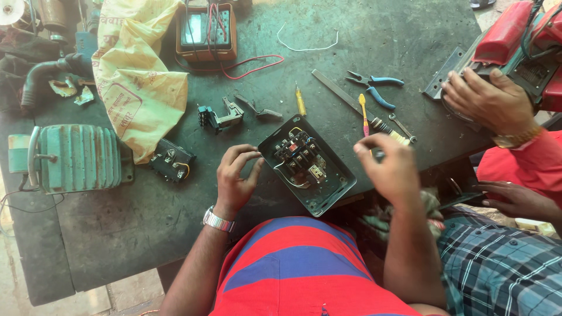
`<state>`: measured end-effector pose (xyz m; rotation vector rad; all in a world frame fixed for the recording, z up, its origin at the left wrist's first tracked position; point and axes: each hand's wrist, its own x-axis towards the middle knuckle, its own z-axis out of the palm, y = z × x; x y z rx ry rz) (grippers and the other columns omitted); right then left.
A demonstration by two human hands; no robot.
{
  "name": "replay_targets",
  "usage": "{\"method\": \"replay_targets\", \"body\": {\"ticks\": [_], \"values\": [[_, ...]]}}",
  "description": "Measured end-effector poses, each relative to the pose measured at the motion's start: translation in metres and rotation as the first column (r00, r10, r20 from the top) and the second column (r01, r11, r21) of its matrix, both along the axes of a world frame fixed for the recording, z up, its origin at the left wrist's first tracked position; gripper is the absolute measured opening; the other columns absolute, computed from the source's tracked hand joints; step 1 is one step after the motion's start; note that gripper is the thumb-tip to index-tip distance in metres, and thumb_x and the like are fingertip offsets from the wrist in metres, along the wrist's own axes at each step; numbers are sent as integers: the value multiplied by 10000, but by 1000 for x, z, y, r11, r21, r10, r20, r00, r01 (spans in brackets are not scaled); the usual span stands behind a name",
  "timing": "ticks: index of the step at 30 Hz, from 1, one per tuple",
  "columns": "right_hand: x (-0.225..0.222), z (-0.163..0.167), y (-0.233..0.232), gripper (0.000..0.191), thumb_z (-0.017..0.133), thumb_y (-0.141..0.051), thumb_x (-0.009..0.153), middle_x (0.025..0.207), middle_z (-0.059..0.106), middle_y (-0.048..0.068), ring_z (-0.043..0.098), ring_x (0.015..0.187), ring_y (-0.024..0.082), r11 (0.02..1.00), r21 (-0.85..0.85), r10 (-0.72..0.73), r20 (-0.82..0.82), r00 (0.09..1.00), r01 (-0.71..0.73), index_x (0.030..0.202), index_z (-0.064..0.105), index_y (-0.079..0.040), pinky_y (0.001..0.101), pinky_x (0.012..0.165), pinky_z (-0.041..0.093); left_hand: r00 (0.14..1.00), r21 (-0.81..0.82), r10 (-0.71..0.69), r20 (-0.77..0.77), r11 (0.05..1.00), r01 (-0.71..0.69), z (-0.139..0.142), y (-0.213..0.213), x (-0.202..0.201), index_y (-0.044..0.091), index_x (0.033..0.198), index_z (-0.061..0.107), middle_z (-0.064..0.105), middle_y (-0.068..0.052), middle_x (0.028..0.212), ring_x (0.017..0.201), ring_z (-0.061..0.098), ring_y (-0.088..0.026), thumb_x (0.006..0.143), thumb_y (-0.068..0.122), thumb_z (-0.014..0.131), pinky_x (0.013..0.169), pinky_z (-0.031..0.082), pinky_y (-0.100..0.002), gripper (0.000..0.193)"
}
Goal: The person uses a screwdriver to tighten screws on a small electrical component, then handles a white wire and a small cardboard box. The work is performed on a cluttered workbench with various tools and parts visible.
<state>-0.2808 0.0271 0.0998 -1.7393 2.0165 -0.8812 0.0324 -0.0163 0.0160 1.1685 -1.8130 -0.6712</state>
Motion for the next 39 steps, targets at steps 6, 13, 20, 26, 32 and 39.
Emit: {"method": "replay_targets", "body": {"ticks": [6,13,20,26,32,39], "values": [[10,-62,4,240,771,-262,872,952,758,156,726,890,345,970,244,23,-26,999,-16,979,786,-48,417,793,557,998,32,60,-8,998,-60,3,13,-8,48,1092,702,669,-108,1115,1048,671,-275,887,77,761,878,551,-380,215],[7,-69,2,189,766,-283,869,942,771,94,718,868,340,965,261,66,-185,981,-16,975,814,-134,435,762,550,987,-83,102,123,992,-92,-4,-23,-20,-14,1200,681,666,-173,1163,1041,646,-356,920,119,704,890,528,-436,311],[10,-64,-27,196,771,-316,869,946,772,78,719,867,325,965,262,26,-199,980,28,999,819,-178,430,773,553,899,177,-50,434,984,-31,-9,-23,-8,72,801,715,683,-125,819,787,674,-346,878,249,719,706,524,-470,193],[33,-46,-38,135,764,-208,875,950,759,73,723,861,306,991,59,126,-111,986,-120,972,782,-116,414,754,547,858,348,-161,489,937,-22,15,24,8,73,753,716,698,-85,793,795,695,-308,858,292,721,691,536,-444,243],[44,3,-14,93,692,-79,1009,866,706,75,613,662,161,959,-283,110,249,962,-36,1062,723,-8,298,616,468,931,385,8,365,909,-159,21,32,2,95,922,735,710,-52,846,789,713,-262,871,278,730,690,547,-413,190],[59,40,15,227,642,-231,1113,696,526,52,476,529,92,826,-564,505,755,419,21,1131,570,-17,228,482,392,924,123,-4,382,991,-47,-10,17,-2,65,1066,735,703,-110,1020,944,689,-325,868,186,721,792,539,-440,233]]}}
